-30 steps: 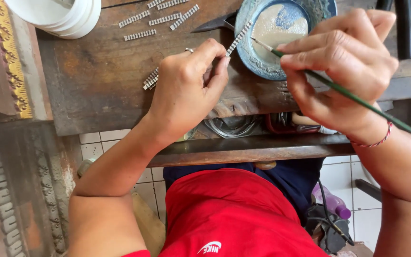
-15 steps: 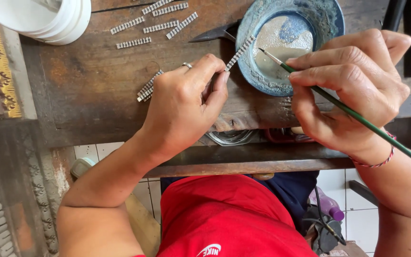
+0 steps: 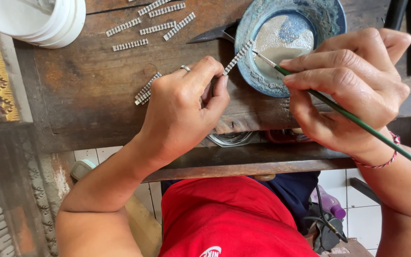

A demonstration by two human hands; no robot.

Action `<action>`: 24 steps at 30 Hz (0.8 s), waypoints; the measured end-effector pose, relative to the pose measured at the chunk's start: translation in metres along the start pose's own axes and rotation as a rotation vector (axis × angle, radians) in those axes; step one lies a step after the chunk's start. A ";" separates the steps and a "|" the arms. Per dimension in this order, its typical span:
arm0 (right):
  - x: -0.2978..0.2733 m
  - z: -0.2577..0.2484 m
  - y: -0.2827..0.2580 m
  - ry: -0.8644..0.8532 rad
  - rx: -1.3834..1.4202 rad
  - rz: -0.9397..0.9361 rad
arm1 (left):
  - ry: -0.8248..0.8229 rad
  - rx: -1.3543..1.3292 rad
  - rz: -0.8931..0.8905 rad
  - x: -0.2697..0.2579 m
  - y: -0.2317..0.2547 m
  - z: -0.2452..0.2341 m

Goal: Using a fine brush to apply a liquid coating, likely flux or adhesive, to small metal jewelry components on a workbench.

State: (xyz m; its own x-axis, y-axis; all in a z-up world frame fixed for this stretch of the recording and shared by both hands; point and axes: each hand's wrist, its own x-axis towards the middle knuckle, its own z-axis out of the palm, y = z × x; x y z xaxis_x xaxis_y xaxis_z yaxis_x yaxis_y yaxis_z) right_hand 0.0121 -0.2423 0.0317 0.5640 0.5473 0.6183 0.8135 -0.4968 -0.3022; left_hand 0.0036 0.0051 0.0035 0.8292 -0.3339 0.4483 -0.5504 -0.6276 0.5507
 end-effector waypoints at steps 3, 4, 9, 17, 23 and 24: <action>0.000 0.001 0.000 0.004 0.002 0.005 | 0.004 0.010 0.011 0.000 0.000 0.000; 0.000 0.001 -0.001 0.001 -0.001 0.006 | 0.006 0.013 0.015 0.000 0.000 0.000; -0.007 0.005 0.004 0.014 0.041 0.047 | -0.007 0.001 0.011 0.000 0.000 -0.002; -0.030 0.006 0.022 0.203 0.233 0.410 | -0.041 0.075 0.020 0.000 0.002 -0.002; -0.028 0.014 0.024 0.229 0.505 0.443 | -0.062 0.085 0.016 0.000 0.002 -0.003; -0.027 0.013 0.023 0.228 0.506 0.446 | -0.064 0.084 0.014 0.000 0.002 -0.003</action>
State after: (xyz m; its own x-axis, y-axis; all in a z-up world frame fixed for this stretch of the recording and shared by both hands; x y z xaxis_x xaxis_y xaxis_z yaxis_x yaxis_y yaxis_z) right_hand 0.0176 -0.2596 -0.0014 0.8596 0.1831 0.4770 0.5095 -0.2367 -0.8273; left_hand 0.0019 0.0060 0.0065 0.8276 -0.3855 0.4080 -0.5539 -0.6785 0.4826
